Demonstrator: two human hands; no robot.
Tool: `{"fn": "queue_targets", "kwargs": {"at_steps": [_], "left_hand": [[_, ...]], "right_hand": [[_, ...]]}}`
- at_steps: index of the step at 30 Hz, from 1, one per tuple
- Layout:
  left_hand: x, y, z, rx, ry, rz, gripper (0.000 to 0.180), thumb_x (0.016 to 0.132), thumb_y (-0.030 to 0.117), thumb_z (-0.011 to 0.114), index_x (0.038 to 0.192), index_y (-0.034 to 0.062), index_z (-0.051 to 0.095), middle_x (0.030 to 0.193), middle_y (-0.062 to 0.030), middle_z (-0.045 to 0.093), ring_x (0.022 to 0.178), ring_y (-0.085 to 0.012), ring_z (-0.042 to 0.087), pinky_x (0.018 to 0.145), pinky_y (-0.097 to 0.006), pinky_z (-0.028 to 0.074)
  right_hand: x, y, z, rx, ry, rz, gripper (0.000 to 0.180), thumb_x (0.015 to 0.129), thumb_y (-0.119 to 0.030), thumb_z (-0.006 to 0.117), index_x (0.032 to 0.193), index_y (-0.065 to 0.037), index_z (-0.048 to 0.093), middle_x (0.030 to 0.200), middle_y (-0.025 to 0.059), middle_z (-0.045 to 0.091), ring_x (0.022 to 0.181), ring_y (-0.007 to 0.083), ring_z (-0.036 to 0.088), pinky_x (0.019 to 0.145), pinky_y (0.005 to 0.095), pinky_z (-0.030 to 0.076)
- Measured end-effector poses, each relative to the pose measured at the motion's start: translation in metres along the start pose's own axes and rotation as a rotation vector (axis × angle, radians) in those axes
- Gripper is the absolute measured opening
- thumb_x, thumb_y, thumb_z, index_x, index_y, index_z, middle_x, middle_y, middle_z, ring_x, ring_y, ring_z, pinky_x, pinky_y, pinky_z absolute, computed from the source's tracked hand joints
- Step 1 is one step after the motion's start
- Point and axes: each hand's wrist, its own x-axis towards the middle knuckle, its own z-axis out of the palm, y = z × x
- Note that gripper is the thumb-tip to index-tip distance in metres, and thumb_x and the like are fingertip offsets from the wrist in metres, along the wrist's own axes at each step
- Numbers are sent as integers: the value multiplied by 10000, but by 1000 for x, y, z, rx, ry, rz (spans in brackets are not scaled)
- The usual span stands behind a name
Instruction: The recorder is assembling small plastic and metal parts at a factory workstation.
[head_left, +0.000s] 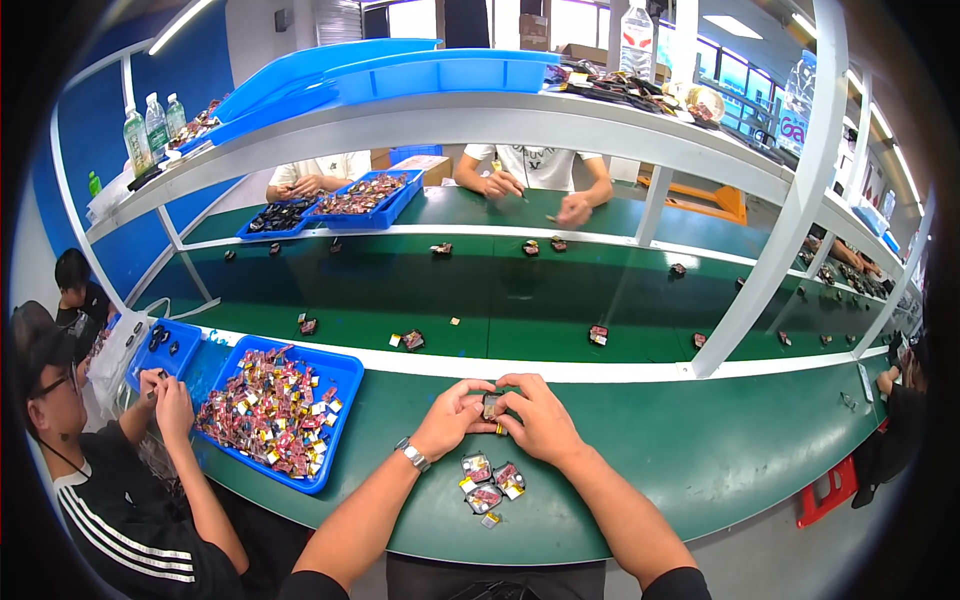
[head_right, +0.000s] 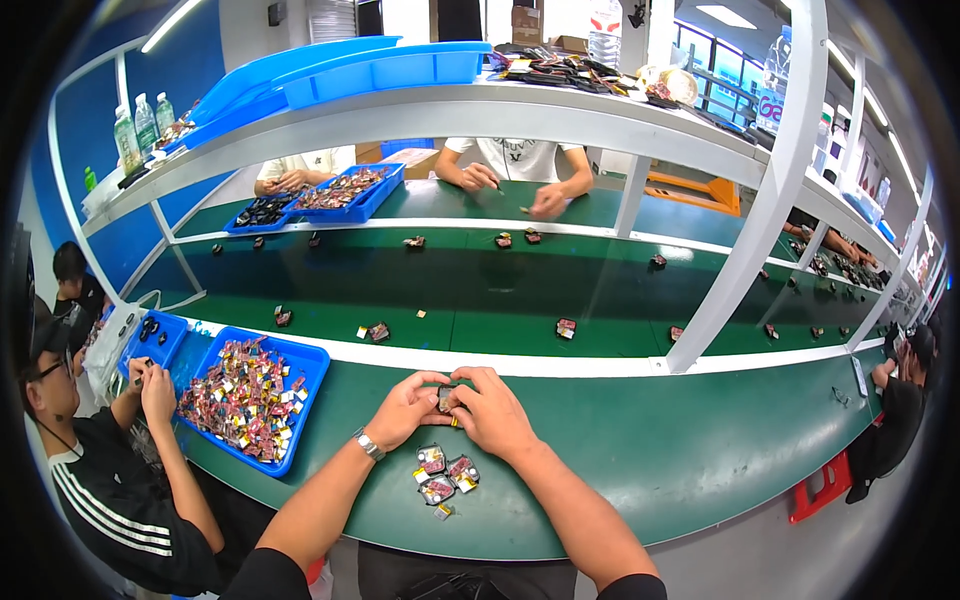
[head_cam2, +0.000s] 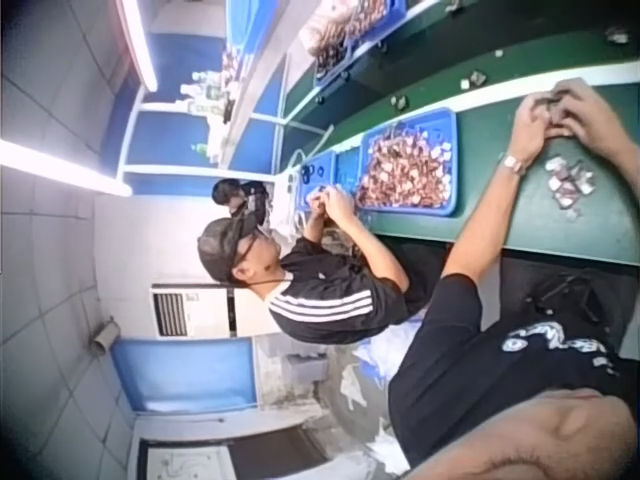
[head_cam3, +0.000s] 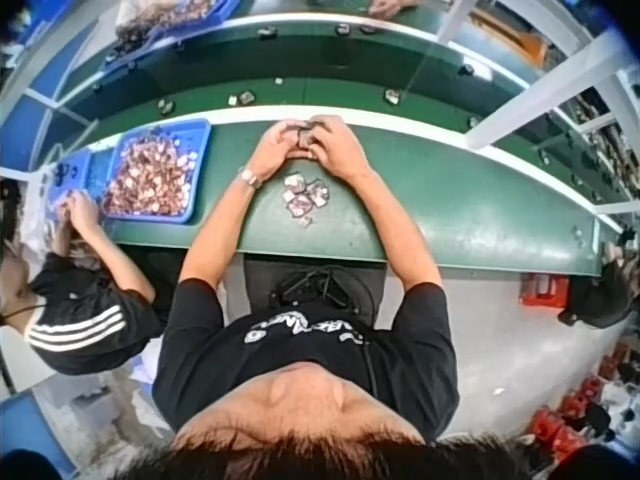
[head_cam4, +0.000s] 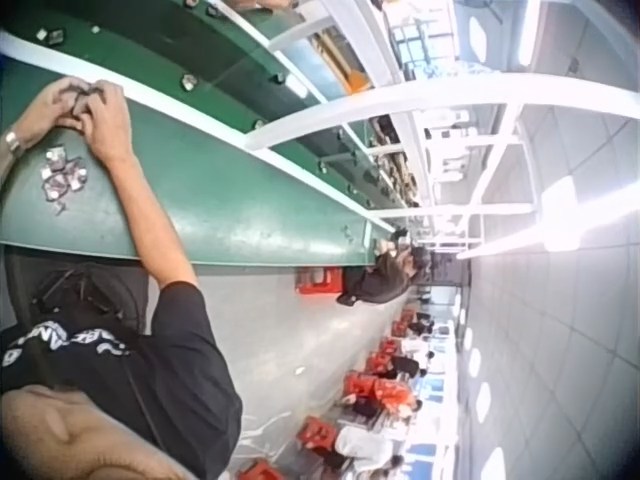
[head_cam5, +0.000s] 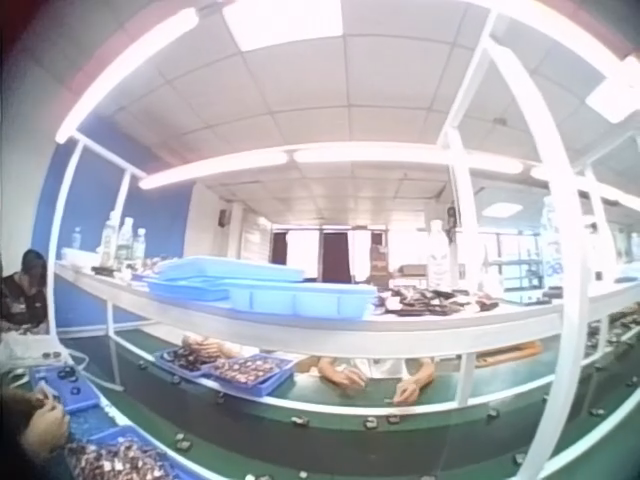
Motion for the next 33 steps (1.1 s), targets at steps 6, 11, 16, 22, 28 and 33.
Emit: {"fn": "queue_targets", "kwargs": {"at_steps": [6, 11, 16, 22, 28, 33], "left_hand": [[2, -4, -2, 0, -20, 34, 315, 975, -17, 390, 1284, 21, 441, 1132, -130, 612, 1039, -195, 632, 908, -324, 560], [2, -5, -3, 23, -30, 19, 293, 981, 11, 421, 1272, 30, 445, 1152, -124, 604, 1050, -200, 632, 926, -343, 556], [0, -2, -5, -12, -60, 8, 336, 949, -27, 444, 1280, 32, 443, 1152, -123, 606, 1055, -189, 624, 926, -335, 543], [2, -5, -12, 56, -171, 68, 371, 923, -39, 496, 1283, 28, 441, 1178, -116, 597, 1067, -170, 609, 919, -320, 534], [0, -1, -10, 32, -144, 2, 340, 943, -14, 495, 1276, 35, 445, 1158, -106, 609, 1053, -169, 619, 921, -325, 540], [-1, -4, -9, 47, -111, -2, 311, 960, -8, 471, 1265, 48, 456, 1119, -96, 631, 1035, -170, 632, 910, -324, 546]], "right_hand": [[1, 1, 0, 11, -57, 15, 165, 748, -65, 735, 868, -86, 623, 1164, 68, 560, 1082, 287, 529, 899, 379, 479], [-1, 7, 0, 5, -94, 4, 149, 770, -91, 728, 908, -103, 673, 1169, 65, 560, 1109, 285, 519, 932, 380, 465], [-2, 2, 2, 122, -86, 160, 99, 808, -121, 708, 904, -101, 697, 1190, 59, 570, 1143, 273, 513, 949, 369, 460], [-2, 2, 3, 121, -69, 192, 99, 816, -141, 688, 897, -88, 706, 1192, 59, 593, 1163, 265, 517, 970, 375, 450], [-4, 1, 2, 131, -86, 191, 98, 820, -149, 684, 896, -89, 705, 1193, 70, 595, 1170, 269, 516, 971, 378, 449], [-8, 1, 2, 191, -90, 118, 96, 813, -131, 689, 897, -86, 701, 1184, 78, 596, 1167, 274, 519, 959, 378, 458]]}}
